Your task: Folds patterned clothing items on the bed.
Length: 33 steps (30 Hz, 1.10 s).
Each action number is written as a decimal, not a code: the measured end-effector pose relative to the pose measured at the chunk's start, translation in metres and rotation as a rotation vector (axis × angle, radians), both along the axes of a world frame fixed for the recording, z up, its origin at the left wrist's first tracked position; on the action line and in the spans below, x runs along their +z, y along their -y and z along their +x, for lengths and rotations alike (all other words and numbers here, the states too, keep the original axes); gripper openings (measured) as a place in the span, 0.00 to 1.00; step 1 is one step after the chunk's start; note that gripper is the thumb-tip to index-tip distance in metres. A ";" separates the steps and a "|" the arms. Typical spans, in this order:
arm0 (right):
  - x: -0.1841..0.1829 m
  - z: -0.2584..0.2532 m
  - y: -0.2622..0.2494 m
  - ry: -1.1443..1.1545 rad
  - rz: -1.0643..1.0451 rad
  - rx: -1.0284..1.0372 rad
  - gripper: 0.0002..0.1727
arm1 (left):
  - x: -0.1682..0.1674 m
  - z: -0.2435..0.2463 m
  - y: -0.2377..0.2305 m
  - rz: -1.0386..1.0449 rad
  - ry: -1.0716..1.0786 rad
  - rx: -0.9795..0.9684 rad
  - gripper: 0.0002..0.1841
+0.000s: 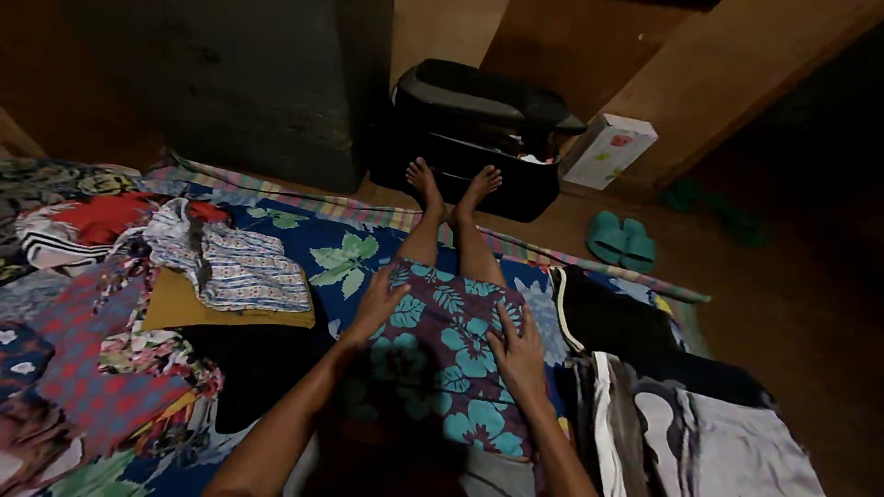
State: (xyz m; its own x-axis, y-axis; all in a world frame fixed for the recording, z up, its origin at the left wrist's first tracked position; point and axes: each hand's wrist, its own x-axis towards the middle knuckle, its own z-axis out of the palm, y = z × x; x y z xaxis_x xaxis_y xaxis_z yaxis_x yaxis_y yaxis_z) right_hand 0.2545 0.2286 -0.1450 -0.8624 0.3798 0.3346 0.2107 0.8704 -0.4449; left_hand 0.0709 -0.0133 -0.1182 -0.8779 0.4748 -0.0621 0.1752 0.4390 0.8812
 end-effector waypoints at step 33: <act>0.002 0.081 -0.062 -0.237 -1.708 -0.095 0.13 | 0.012 -0.027 0.049 0.056 0.464 0.159 0.29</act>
State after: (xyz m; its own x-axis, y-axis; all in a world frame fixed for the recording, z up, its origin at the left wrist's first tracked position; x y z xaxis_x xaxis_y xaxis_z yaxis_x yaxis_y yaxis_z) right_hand 0.3354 0.2904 -0.1429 -0.8131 0.4551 -0.3630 0.0283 -0.5919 -0.8055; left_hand 0.0439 -0.0628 -0.1061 -0.8257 0.3511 -0.4415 -0.3064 0.3780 0.8736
